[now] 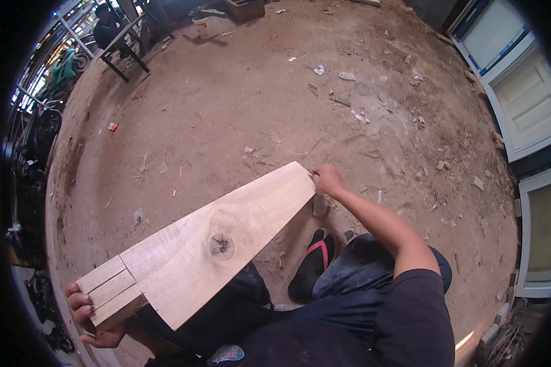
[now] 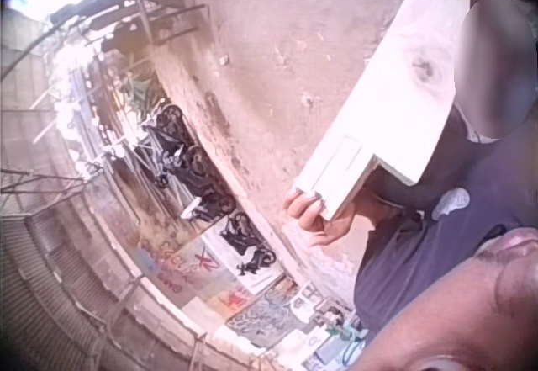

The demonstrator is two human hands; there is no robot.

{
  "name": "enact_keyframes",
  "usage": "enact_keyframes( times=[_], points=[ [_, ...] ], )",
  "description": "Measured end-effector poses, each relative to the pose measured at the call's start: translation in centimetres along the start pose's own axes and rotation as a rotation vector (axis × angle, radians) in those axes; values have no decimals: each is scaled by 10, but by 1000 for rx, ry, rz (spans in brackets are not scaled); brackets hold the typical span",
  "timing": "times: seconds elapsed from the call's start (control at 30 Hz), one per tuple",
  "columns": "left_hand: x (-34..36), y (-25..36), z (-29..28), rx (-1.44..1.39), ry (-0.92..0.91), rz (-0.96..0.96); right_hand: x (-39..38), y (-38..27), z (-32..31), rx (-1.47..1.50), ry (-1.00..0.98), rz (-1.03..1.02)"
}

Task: The person sits on the floor and uses a hammer and chisel to carve a small wooden block placed on a larger plank. After carving, the person sands the plank with a sanding block.

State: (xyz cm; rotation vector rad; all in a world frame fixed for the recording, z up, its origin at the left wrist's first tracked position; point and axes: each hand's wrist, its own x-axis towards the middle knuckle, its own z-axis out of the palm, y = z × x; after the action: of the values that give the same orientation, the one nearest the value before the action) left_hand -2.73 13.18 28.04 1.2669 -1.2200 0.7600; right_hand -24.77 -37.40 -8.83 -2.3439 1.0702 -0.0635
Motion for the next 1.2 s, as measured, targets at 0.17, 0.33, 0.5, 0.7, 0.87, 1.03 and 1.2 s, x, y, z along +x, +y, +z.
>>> enact_keyframes(
  times=[0.17,0.33,0.5,0.7,0.87,1.03,1.2],
  points=[
    [1,-2,-29,77,-63,45,-20,-142,-38,461,11,-330],
    [-2,-4,-18,51,-14,12,-19,-133,-13,348,107,-382],
    [-6,-8,-18,-17,-3,7,-3,-20,20,173,36,-77],
    [-9,-5,-5,-48,42,-45,8,24,11,-70,-131,91],
    [-5,-1,-9,-61,-1,-33,14,-47,7,196,135,-152],
    [-4,-1,-9,-58,-17,-35,11,-43,21,275,71,-215],
    [-6,-1,-4,-72,-1,-49,6,25,22,28,-86,37]
  ],
)
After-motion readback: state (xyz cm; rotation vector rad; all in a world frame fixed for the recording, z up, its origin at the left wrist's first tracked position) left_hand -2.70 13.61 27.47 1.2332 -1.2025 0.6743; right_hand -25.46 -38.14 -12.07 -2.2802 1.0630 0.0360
